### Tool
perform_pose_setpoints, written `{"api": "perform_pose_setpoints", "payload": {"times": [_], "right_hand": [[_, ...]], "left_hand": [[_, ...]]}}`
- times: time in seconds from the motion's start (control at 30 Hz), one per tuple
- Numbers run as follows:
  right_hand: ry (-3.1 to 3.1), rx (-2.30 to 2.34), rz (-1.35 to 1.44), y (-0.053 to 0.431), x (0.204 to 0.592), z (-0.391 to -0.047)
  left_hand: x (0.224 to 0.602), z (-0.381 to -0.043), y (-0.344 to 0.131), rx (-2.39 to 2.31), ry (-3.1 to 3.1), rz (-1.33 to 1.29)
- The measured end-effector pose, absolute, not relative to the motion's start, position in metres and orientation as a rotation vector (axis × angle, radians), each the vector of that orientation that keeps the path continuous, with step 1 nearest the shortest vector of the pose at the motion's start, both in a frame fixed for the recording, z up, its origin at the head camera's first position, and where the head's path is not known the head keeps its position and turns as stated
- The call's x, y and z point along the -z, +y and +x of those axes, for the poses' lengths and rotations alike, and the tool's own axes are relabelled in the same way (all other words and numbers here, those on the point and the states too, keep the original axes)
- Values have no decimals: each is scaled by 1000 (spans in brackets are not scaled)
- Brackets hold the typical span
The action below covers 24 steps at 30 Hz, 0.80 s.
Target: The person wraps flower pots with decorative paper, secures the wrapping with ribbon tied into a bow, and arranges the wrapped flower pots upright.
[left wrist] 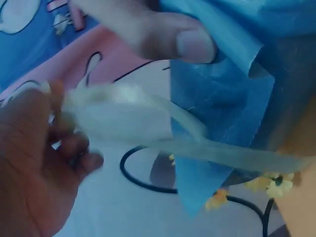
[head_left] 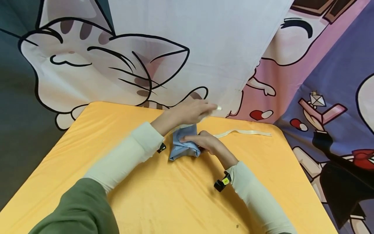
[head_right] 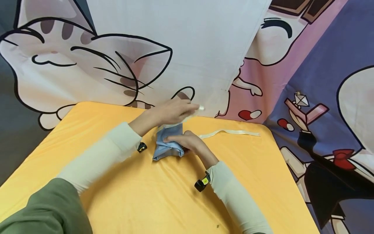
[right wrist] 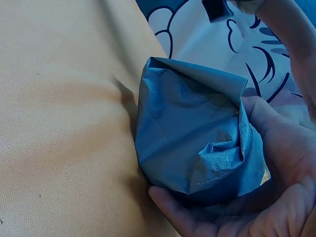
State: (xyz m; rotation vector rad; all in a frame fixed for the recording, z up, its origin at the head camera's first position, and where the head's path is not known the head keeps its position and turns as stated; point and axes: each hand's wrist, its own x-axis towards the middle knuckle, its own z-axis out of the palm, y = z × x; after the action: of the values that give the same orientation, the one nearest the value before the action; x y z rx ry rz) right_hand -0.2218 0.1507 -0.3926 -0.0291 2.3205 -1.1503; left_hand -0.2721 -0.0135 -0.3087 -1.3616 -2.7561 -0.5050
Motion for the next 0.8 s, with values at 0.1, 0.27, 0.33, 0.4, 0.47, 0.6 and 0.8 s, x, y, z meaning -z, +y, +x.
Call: {"api": "perform_pose_setpoints", "payload": {"times": [0.1, 0.27, 0.33, 0.4, 0.47, 0.6, 0.8], "right_hand": [[2309, 1166, -56, 150, 395, -222], [2327, 1122, -31, 148, 396, -222], [2334, 1113, -31, 148, 395, -223], [2330, 1119, -36, 149, 394, -222], [2328, 1124, -39, 150, 393, -223], [2334, 1139, -28, 150, 391, -224], [2329, 1160, -17, 149, 393, -224]], "left_hand": [[319, -273, -5, 546, -2802, -1408], [334, -261, -15, 798, -2854, -1010], [337, -251, -25, 936, -2875, -795], [338, -239, -37, 1068, -2970, -614], [342, -230, -52, 1147, -3118, -495], [358, -220, -82, 1295, -3412, -375], [396, -219, -96, 1960, -3370, -76]]}}
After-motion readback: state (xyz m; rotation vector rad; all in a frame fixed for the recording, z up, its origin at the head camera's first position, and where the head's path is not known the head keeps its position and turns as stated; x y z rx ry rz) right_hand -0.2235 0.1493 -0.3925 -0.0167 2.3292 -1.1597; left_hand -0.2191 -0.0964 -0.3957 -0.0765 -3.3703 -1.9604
